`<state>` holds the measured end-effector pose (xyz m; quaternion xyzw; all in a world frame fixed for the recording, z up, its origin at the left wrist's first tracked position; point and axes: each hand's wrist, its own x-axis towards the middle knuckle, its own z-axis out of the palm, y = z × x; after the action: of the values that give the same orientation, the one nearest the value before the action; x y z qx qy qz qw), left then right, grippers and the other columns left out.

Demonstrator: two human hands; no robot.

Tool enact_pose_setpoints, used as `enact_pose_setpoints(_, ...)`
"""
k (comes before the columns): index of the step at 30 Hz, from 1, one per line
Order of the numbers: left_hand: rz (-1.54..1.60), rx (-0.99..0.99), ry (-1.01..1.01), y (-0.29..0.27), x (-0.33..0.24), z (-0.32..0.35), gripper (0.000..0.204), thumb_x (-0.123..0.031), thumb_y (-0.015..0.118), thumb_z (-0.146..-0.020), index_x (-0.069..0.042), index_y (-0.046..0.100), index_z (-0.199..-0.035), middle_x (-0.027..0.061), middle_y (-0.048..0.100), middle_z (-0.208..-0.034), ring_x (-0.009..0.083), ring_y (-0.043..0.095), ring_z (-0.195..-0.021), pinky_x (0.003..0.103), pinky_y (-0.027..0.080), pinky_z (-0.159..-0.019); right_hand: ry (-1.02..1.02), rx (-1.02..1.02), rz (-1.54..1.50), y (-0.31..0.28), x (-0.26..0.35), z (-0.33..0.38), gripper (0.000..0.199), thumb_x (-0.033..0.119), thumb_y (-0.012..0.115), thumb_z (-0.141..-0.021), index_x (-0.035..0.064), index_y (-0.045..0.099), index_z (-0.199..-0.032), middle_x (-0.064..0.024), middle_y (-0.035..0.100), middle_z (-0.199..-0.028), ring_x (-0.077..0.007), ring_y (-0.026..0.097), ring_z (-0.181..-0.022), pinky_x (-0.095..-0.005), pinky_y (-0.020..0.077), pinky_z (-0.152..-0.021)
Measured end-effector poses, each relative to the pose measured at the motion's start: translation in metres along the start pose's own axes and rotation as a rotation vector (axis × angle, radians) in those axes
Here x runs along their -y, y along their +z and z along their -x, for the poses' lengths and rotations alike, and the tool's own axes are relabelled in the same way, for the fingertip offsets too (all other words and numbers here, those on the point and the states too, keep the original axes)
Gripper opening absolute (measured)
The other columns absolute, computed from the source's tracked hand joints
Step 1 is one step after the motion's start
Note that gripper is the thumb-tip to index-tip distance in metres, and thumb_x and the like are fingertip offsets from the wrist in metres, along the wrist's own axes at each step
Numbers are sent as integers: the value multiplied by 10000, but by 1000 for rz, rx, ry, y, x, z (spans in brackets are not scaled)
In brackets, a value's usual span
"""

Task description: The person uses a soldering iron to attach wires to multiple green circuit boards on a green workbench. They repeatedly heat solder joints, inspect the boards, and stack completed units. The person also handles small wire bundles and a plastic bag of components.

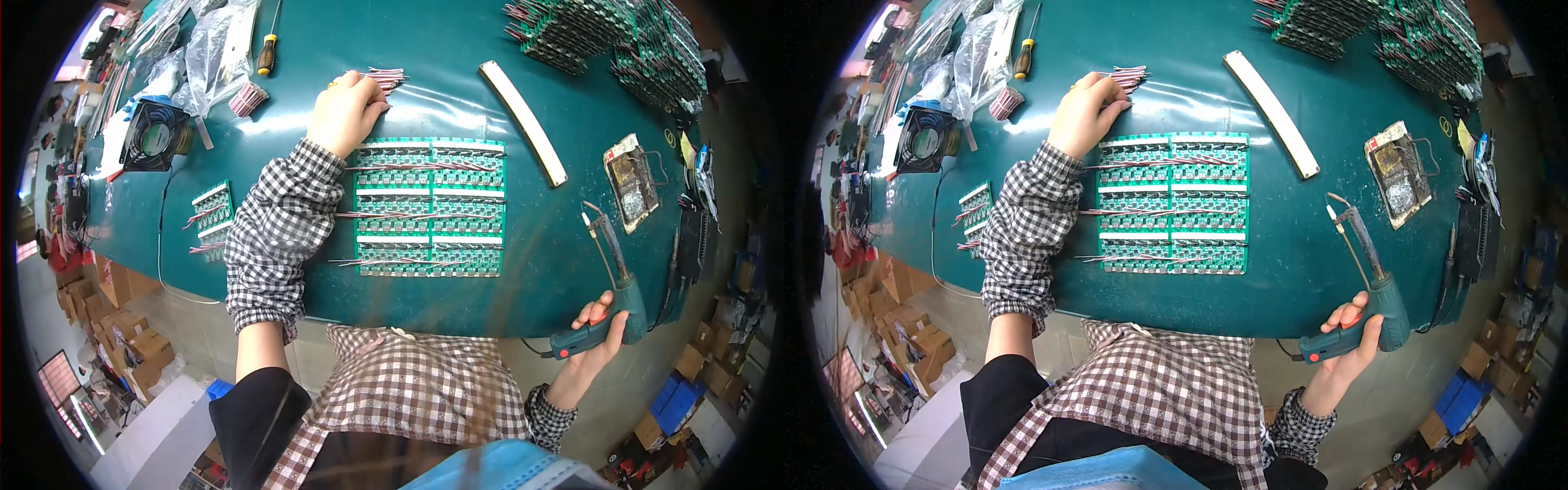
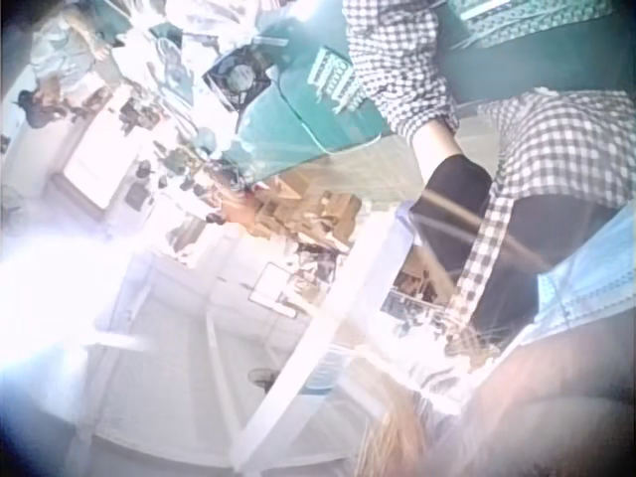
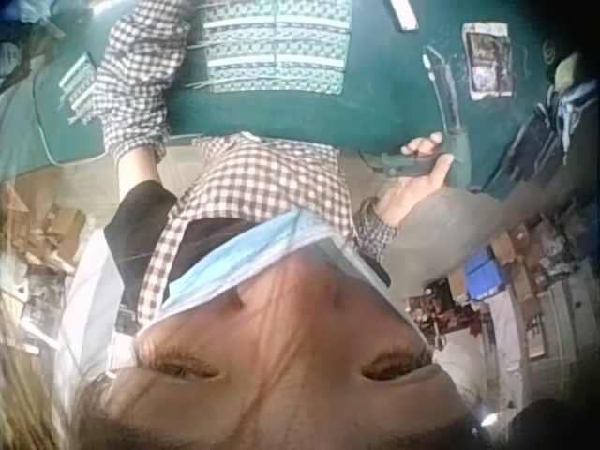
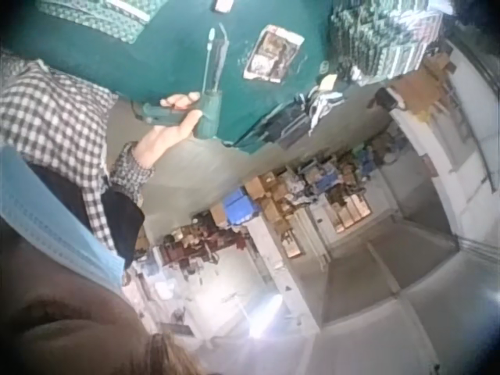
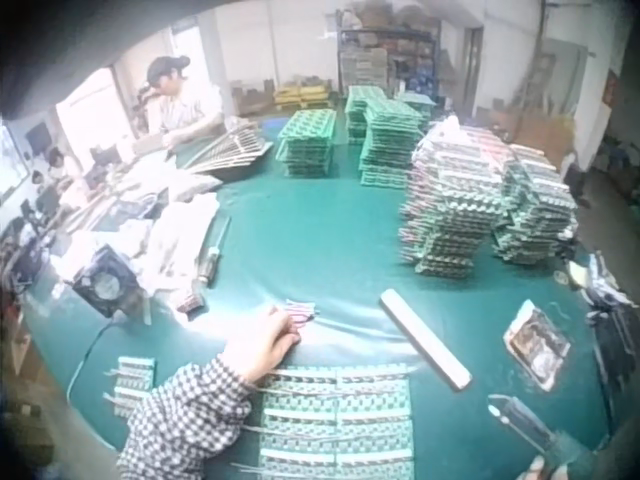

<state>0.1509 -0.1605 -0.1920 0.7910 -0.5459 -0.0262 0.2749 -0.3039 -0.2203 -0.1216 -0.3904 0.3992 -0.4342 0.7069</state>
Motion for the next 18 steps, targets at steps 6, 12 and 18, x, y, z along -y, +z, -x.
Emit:
enact_pose_setpoints(6, -255, -54, 219, 0, -4, 0, 117, -139, 638, -826, -62, 564, -872, 86, 553, -837, 296, 569, -842, 394, 466, -725, 22, 2, 7, -1, -1, 4, 400, 370, 468, -976, -17, 489, -1077, -50, 568, -756, -146, 588, -682, -251, 545, -543)
enact_pose_setpoints(12, 89, -153, -57, -7, -42, 16, 91, -115, 585, -919, -32, 566, -953, 53, 625, -855, 127, 601, -704, 255, 474, -627, 47, 2, -30, -10, -3, 11, 420, 377, 484, -966, -19, 474, -1107, -53, 554, -762, -160, 573, -691, -265, 537, -566)
enact_pose_setpoints(18, 757, 434, -195, -23, -145, 72, 98, -59, 578, -910, 17, 596, -969, 50, 632, -914, 101, 627, -750, 220, 522, -633, 9, 55, -24, -12, -7, 20, 453, 380, 517, -948, -43, 495, -1110, -84, 587, -829, -193, 623, -739, -293, 572, -603)
